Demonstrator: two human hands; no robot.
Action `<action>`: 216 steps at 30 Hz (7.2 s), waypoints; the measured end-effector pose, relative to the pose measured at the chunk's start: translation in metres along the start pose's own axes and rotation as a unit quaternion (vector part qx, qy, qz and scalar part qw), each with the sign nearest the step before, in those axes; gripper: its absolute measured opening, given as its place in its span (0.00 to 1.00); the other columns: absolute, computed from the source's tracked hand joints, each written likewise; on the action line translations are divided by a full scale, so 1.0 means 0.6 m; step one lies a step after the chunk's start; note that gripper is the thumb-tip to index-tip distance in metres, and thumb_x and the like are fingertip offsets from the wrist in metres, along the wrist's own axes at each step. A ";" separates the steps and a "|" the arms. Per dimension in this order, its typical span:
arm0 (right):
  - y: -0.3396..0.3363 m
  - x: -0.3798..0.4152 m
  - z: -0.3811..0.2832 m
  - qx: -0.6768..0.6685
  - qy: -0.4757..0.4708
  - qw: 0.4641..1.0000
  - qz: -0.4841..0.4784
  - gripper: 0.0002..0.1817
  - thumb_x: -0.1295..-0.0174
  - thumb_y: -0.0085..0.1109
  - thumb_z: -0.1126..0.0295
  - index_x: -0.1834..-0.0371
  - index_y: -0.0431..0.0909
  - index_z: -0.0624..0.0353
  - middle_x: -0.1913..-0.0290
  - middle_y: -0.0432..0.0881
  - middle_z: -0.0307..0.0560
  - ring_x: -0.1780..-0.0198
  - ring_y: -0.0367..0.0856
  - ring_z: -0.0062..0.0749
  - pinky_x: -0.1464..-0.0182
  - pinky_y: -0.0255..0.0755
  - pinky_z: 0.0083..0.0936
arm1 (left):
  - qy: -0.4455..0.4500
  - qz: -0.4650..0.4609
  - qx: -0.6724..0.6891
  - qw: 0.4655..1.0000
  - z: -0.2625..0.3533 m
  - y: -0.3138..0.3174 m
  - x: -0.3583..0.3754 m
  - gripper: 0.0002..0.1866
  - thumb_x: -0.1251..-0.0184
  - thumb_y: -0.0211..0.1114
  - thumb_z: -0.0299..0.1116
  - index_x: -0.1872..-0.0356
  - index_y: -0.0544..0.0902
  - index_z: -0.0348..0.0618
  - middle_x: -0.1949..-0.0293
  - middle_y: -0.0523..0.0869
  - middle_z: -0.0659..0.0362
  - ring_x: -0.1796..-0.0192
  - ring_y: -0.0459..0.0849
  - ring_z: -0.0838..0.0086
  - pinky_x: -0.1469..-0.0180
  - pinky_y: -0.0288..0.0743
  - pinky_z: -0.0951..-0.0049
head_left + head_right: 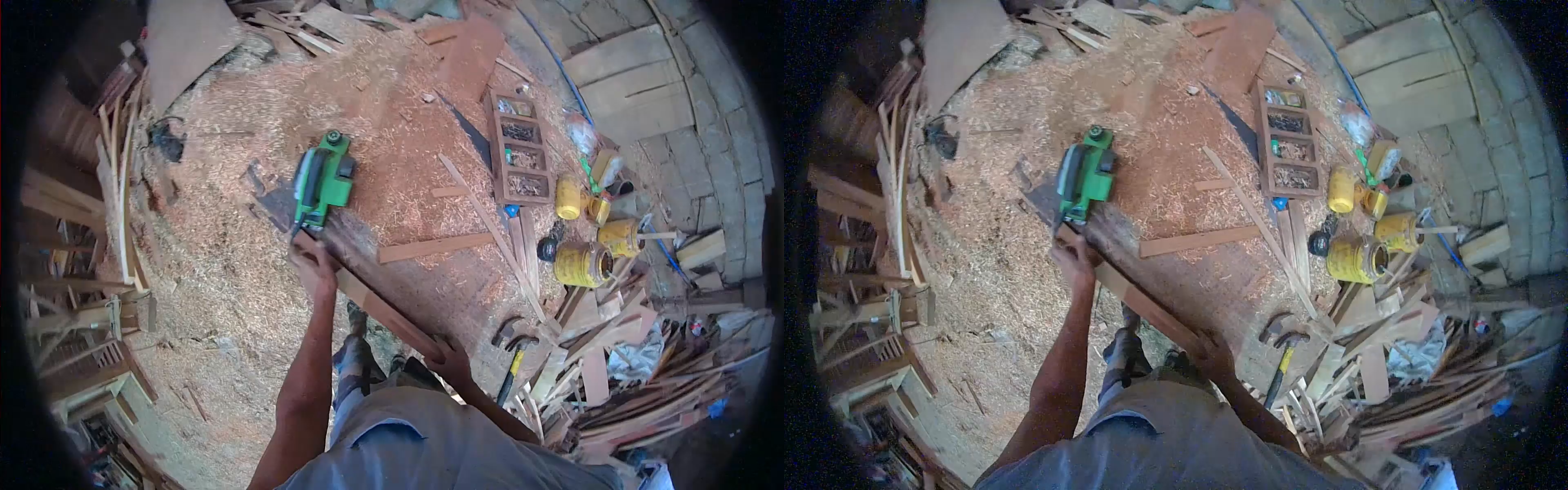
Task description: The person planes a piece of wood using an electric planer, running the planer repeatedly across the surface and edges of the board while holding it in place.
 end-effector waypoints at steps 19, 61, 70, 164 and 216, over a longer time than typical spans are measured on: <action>-0.047 0.075 0.135 0.189 0.231 0.951 -0.075 0.36 0.37 0.69 0.44 0.25 0.73 0.31 0.19 0.66 0.47 0.37 0.81 0.65 0.44 0.86 0.52 | 0.195 -0.266 -0.144 0.933 0.141 0.045 -0.269 0.41 0.29 0.68 0.63 0.37 0.80 0.28 0.52 0.90 0.35 0.48 0.87 0.34 0.43 0.78 0.45; -0.224 -0.658 0.281 -0.621 0.316 0.653 0.297 0.32 0.30 0.66 0.49 0.33 0.74 0.61 0.51 0.84 0.59 0.48 0.87 0.54 0.49 0.85 0.52 | 0.075 -0.202 0.102 0.971 0.168 0.012 -0.074 0.31 0.15 0.58 0.50 0.33 0.73 0.27 0.40 0.78 0.38 0.43 0.80 0.53 0.37 0.74 0.54; -0.236 -0.711 0.323 0.225 0.214 0.944 0.115 0.24 0.34 0.65 0.63 0.37 0.80 0.60 0.48 0.88 0.63 0.46 0.88 0.58 0.44 0.80 0.52 | 0.162 -0.061 -0.305 0.937 -0.010 0.177 -0.135 0.51 0.17 0.46 0.66 0.13 0.44 0.34 0.16 0.47 0.28 0.17 0.56 0.31 0.21 0.63 0.42; 0.021 -0.401 -0.333 -0.057 -0.031 0.998 -0.025 0.33 0.29 0.65 0.42 0.45 0.82 0.69 0.62 0.87 0.72 0.57 0.87 0.71 0.51 0.80 0.56 | -0.043 -0.347 -0.011 0.937 0.038 0.075 -0.242 0.53 0.21 0.39 0.74 0.13 0.50 0.38 0.11 0.37 0.43 0.10 0.33 0.52 0.13 0.35 0.48; -0.082 -0.129 -0.110 -0.081 0.019 0.996 -0.021 0.24 0.31 0.70 0.50 0.54 0.81 0.65 0.69 0.85 0.64 0.66 0.87 0.65 0.61 0.79 0.51 | -0.366 -0.156 0.460 0.794 -0.101 0.182 -0.032 0.27 0.32 0.78 0.34 0.38 0.77 0.34 0.46 0.86 0.47 0.52 0.90 0.60 0.56 0.89 0.57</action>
Point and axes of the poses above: each hand's wrist, its own x-axis away from the middle knuckle, its own y-axis out of the palm, z = x × y, the point moved 1 cm from there along -x, towards the middle knuckle
